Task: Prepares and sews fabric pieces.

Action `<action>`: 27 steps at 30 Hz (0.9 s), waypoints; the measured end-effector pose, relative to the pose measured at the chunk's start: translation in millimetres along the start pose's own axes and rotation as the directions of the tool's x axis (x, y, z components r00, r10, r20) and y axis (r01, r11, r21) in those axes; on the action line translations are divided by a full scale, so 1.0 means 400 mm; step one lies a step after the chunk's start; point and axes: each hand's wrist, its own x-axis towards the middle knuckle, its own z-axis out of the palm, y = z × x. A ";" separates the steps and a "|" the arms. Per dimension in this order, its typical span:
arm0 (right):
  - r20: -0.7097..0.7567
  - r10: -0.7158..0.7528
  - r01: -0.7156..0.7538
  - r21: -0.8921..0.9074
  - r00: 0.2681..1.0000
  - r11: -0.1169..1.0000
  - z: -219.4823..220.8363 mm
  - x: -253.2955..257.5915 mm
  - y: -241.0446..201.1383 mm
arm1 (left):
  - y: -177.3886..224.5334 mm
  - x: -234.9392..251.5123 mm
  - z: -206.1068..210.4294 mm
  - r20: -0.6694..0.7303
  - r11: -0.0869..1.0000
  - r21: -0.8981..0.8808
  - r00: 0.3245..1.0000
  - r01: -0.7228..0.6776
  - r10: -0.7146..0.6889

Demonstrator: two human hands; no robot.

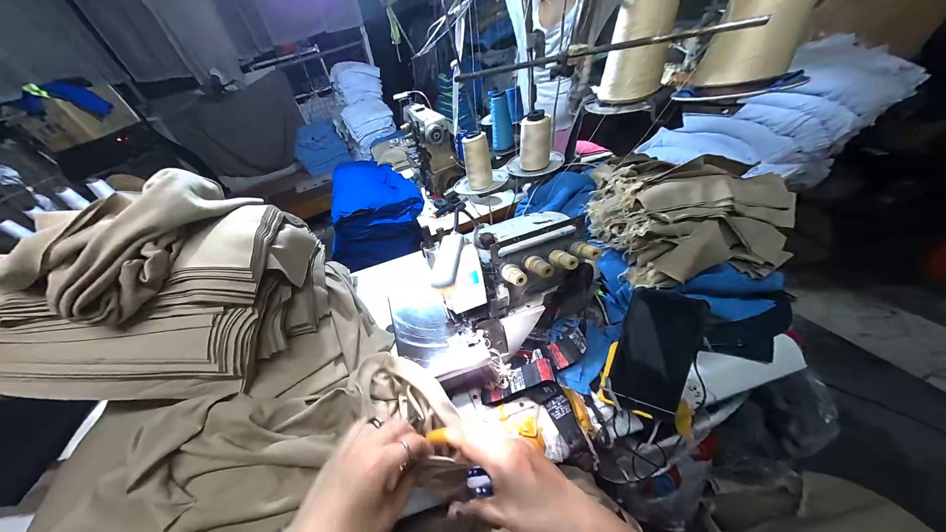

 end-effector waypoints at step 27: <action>0.005 0.598 -0.414 0.725 0.802 0.550 -0.088 -0.125 0.061 | -0.202 0.437 0.134 -0.105 0.831 -0.173 0.829 0.529 -0.549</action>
